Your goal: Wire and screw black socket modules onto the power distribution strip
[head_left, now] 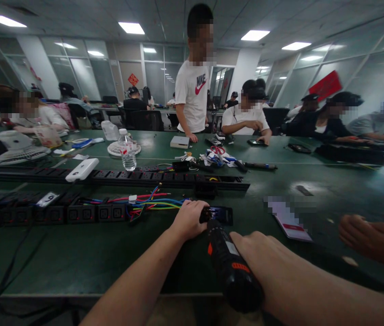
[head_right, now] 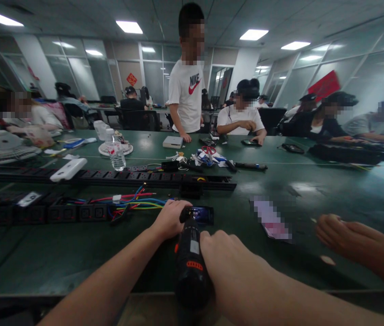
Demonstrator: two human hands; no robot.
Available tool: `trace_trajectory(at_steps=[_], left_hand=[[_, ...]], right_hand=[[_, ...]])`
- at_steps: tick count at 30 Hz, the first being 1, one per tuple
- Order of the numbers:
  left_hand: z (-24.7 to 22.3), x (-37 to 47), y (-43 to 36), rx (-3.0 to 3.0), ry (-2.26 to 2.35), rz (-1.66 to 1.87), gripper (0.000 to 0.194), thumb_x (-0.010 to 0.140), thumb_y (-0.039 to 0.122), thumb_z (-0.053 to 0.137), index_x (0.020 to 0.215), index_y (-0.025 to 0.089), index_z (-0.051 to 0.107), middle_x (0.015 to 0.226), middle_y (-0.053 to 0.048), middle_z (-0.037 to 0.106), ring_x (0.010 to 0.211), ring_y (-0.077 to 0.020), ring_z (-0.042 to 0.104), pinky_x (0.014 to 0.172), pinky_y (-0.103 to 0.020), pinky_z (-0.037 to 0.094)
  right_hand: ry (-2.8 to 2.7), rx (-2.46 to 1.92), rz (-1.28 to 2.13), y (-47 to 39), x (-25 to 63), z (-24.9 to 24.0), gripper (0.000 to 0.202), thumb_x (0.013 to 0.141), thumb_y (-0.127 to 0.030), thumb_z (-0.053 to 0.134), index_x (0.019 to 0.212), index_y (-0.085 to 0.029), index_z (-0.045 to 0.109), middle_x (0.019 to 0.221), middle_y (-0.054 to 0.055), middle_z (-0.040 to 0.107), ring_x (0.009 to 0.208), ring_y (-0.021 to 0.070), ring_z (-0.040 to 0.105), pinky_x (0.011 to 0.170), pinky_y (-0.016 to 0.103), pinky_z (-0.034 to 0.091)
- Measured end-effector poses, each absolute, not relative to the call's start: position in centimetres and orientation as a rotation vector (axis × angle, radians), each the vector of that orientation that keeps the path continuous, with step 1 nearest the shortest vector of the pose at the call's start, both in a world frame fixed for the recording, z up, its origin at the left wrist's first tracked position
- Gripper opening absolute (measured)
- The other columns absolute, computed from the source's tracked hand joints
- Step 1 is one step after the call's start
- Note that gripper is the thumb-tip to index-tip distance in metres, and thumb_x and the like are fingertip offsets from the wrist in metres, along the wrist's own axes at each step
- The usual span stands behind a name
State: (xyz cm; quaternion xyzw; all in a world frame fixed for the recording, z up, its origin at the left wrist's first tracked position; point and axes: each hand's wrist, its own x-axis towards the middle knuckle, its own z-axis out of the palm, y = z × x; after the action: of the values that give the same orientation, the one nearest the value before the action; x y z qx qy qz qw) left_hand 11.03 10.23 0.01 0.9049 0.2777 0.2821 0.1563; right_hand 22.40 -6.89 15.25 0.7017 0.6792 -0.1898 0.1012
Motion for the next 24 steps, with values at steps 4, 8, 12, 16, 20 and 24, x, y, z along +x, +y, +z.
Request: trace_trajectory(at_steps=[4,8,12,16,20,24], left_hand=[[0.01,11.04,10.24,2.584,0.791,0.810,0.037,0.077,0.027,0.067,0.112,0.022,0.056,0.110,-0.006,0.067,0.106,-0.0238,0.060,0.096,-0.038,0.036],[0.09,10.99,10.22,2.587,0.778,0.822,0.038,0.077,0.027,0.067,0.113,0.021,0.056,0.110,-0.007,0.067,0.105,-0.0238,0.061,0.097,-0.038,0.035],[0.14,10.98,10.21,2.588,0.783,0.806,0.038,0.078,0.028,0.067,0.114,0.021,0.055,0.112,-0.007,0.067,0.106,-0.0240,0.060,0.097,-0.038,0.035],[0.03,11.01,10.26,2.592,0.790,0.812,0.038,0.077,0.026,0.067,0.113,0.021,0.056,0.111,-0.007,0.067,0.105,-0.0242,0.060,0.097,-0.038,0.035],[-0.09,11.00,10.33,2.595,0.772,0.844,0.038,0.077,0.026,0.067,0.112,0.021,0.056,0.110,-0.007,0.067,0.104,-0.0240,0.061,0.095,-0.038,0.036],[-0.14,10.97,10.38,2.597,0.777,0.834,0.038,0.077,0.027,0.067,0.113,0.021,0.056,0.110,-0.007,0.067,0.105,-0.0240,0.061,0.096,-0.039,0.036]], right_hand=[[2.017,2.059,-0.525,-6.68,22.58,14.86,0.043,0.074,-0.022,0.071,0.115,-0.017,0.056,0.103,0.008,0.059,0.092,0.0255,0.060,0.076,0.034,0.051],[1.998,2.067,-0.562,-6.60,22.48,14.99,0.045,0.073,-0.022,0.073,0.114,-0.017,0.056,0.103,0.008,0.059,0.093,0.0252,0.060,0.076,0.033,0.051],[1.992,2.081,-0.581,-6.58,22.43,14.99,0.042,0.074,-0.025,0.073,0.112,-0.018,0.057,0.100,0.008,0.060,0.090,0.0247,0.061,0.077,0.033,0.051],[2.014,2.050,-0.565,-6.79,22.29,15.03,0.045,0.075,-0.018,0.069,0.117,-0.016,0.055,0.106,0.010,0.059,0.094,0.0254,0.060,0.075,0.031,0.051],[1.988,2.048,-0.567,-7.07,22.28,15.19,0.046,0.075,-0.017,0.068,0.119,-0.015,0.055,0.106,0.011,0.058,0.096,0.0261,0.059,0.078,0.032,0.050],[1.988,2.047,-0.546,-7.21,22.80,14.77,0.052,0.076,-0.022,0.069,0.126,-0.018,0.053,0.109,0.010,0.057,0.098,0.0271,0.057,0.082,0.037,0.050]])
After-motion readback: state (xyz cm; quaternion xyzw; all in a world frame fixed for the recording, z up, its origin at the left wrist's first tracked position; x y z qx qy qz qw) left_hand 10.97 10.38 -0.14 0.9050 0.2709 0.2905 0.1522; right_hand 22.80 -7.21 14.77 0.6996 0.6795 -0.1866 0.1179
